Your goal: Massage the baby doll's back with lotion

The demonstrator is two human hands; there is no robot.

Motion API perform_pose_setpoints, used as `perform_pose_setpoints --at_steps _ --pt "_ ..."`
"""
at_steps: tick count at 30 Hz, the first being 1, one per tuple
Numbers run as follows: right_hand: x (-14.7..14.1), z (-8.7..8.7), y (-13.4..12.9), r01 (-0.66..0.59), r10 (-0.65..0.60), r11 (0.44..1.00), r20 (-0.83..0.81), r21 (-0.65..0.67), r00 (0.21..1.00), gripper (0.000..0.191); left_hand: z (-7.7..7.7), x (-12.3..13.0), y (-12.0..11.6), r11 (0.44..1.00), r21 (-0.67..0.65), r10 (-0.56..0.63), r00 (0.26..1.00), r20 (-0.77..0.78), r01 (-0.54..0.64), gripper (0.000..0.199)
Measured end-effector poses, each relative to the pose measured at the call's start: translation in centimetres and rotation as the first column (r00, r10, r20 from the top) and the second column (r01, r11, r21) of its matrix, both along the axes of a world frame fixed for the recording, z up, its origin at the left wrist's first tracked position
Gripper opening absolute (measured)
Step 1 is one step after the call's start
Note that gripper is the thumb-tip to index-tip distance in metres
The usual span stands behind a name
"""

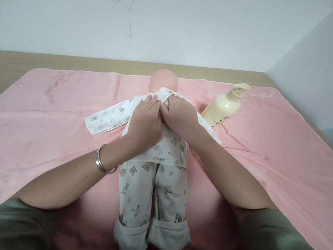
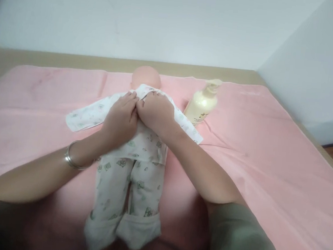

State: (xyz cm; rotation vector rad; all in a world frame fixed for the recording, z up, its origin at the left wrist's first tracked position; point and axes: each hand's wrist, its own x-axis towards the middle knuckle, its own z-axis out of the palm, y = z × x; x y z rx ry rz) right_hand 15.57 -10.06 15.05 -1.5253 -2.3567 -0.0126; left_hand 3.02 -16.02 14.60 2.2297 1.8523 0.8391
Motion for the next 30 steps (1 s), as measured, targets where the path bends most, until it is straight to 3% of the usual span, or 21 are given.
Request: perform_pose_setpoints --at_steps 5,10,16,22,30 --pt "-0.1 0.9 -2.7 -0.101 0.092 0.993 0.130 0.064 0.987 0.031 -0.3 -1.3 1.9 0.996 -0.086 0.016 0.998 0.065 -0.011 0.052" --pt "-0.7 1.2 -4.8 -0.055 0.030 0.989 0.177 0.140 0.984 0.025 -0.5 -2.3 3.6 0.993 -0.097 0.081 0.988 0.130 -0.069 0.049" --pt "-0.2 0.0 -1.8 -0.032 0.032 0.997 0.011 0.067 0.999 0.032 -0.3 -1.1 2.1 0.993 -0.056 0.105 0.991 0.085 -0.100 0.051" --pt "0.1 0.2 0.2 -0.056 0.054 0.996 -0.026 -0.070 0.998 0.036 -0.6 0.3 -0.1 1.000 0.028 0.005 0.996 0.087 -0.008 0.052" --pt "-0.3 0.5 -0.7 -0.047 0.044 0.998 -0.051 -0.047 0.998 0.041 -0.7 -1.8 3.0 0.987 -0.122 0.133 0.963 0.234 -0.107 0.060"
